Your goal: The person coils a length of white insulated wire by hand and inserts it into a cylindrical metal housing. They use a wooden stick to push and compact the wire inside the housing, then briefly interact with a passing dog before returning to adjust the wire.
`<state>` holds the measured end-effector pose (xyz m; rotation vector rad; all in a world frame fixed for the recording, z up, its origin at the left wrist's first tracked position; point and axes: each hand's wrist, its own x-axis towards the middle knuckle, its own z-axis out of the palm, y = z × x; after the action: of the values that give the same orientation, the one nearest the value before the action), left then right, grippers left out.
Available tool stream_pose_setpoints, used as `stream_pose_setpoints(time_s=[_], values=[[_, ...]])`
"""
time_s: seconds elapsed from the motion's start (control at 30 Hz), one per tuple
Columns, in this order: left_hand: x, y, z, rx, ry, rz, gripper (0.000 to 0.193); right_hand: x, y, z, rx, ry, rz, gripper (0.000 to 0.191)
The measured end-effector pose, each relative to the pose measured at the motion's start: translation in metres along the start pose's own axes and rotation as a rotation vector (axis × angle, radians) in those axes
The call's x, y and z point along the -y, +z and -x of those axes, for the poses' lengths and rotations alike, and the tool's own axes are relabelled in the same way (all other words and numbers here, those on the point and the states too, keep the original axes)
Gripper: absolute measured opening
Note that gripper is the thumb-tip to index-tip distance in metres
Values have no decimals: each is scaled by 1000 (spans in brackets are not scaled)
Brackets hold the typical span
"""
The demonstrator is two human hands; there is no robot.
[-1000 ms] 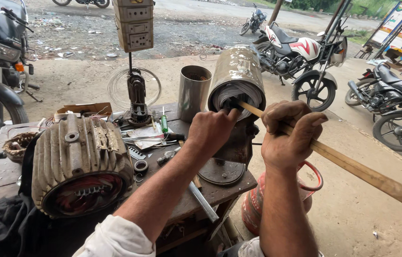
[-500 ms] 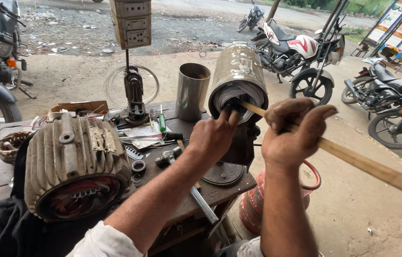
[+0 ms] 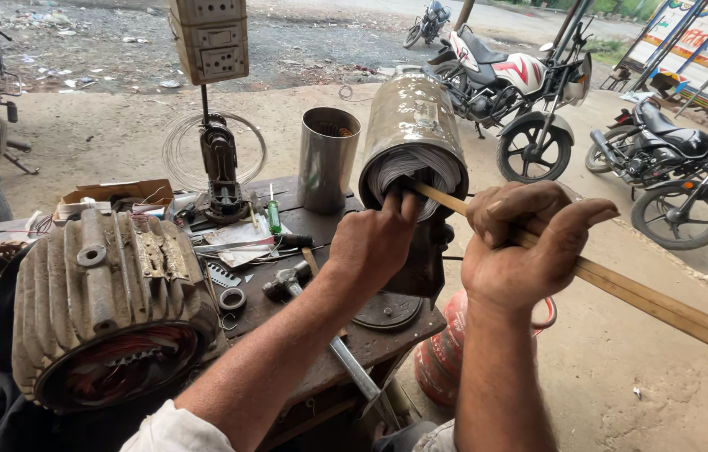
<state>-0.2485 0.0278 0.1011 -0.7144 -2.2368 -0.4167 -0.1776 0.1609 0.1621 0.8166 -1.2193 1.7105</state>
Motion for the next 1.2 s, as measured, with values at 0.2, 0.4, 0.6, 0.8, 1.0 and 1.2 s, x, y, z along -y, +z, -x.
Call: stream_pose_setpoints(time_s=[0.2, 0.4, 0.6, 0.8, 1.0, 1.2], values=[[2, -6, 6, -55, -66, 196, 30, -55, 16, 6, -146, -100, 114, 60], [2, -16, 14, -74, -55, 187, 24, -91, 27, 5, -113, -64, 224, 53], [-2, -22, 20, -129, -16, 172, 30, -35, 28, 17, -86, -51, 98, 57], [-1, -14, 15, -94, -48, 166, 27, -33, 20, 19, -126, -15, 103, 57], [0, -24, 31, -370, -74, 415, 35, -61, 25, 9, -43, 13, 322, 59], [16, -32, 59, -459, -277, 549, 41, 15, -6, 33, 31, 5, -16, 63]])
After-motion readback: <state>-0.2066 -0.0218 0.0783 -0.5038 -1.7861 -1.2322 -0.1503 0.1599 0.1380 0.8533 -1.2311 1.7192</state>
